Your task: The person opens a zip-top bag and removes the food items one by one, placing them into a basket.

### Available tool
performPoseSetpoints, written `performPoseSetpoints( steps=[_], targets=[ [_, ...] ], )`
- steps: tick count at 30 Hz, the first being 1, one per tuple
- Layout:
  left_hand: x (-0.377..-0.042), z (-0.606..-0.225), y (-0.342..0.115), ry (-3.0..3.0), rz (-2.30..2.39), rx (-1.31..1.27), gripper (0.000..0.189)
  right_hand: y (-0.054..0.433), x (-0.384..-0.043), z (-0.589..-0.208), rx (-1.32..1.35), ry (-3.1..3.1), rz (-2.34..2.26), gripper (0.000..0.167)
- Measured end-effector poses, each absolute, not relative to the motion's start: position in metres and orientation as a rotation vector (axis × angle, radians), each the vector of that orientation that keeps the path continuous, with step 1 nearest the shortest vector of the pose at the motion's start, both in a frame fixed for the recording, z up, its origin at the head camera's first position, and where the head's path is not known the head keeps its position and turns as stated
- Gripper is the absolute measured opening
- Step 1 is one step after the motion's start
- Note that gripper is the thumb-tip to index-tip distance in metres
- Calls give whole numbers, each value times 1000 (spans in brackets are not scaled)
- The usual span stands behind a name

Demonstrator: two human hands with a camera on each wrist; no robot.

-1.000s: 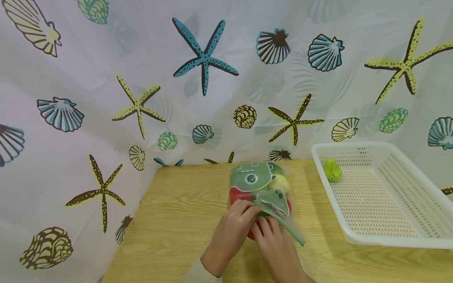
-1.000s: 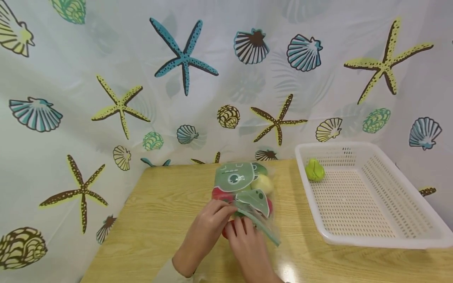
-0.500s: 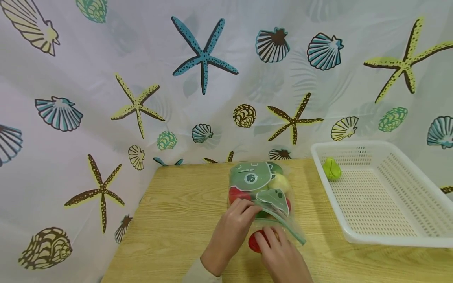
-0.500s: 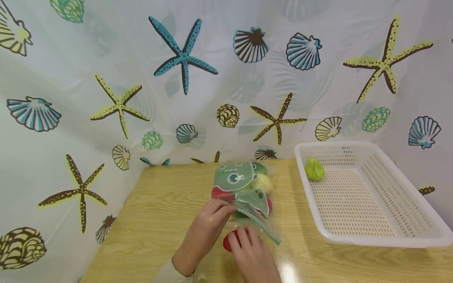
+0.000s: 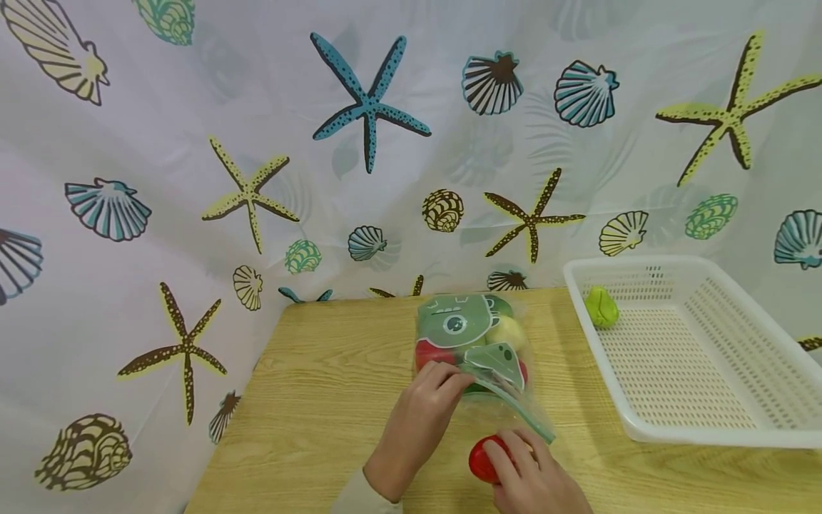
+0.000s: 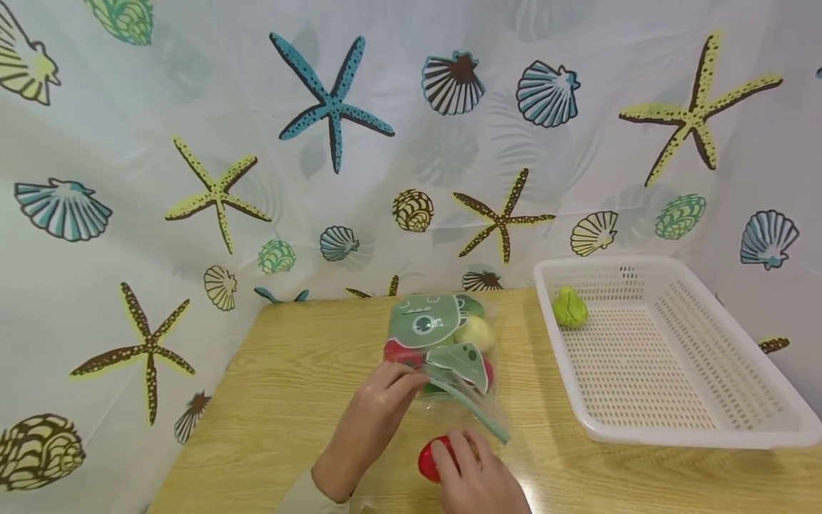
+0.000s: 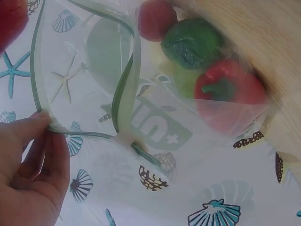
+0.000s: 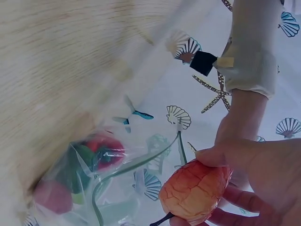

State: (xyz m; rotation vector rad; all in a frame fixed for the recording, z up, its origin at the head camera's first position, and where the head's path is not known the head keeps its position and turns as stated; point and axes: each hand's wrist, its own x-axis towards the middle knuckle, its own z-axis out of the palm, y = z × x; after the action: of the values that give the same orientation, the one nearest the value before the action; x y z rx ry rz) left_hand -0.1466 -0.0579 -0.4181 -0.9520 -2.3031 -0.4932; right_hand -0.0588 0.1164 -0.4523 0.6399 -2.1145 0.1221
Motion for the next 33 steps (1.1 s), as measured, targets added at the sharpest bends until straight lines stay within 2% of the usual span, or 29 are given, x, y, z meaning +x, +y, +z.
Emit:
performPoseSetpoints(
  steps=[15,22,25,30,33],
  targets=[
    [-149,-419,-58,-2262,-504,-980,23,169,-48,-421,523,-2054,150,51],
    [-147,-419,-58,-2285,-496,-969,21,203,-46,-392,321,-2254,194,76],
    [-147,-419,-57,-2290,-499,-966,21,217,-50,-384,242,-2294,206,82],
    [-148,-420,-58,-2281,-500,-969,22,235,-57,-383,198,-2293,207,79],
    [-149,-421,-57,-2265,-501,-974,22,247,-63,-383,184,-2329,227,50]
  ],
)
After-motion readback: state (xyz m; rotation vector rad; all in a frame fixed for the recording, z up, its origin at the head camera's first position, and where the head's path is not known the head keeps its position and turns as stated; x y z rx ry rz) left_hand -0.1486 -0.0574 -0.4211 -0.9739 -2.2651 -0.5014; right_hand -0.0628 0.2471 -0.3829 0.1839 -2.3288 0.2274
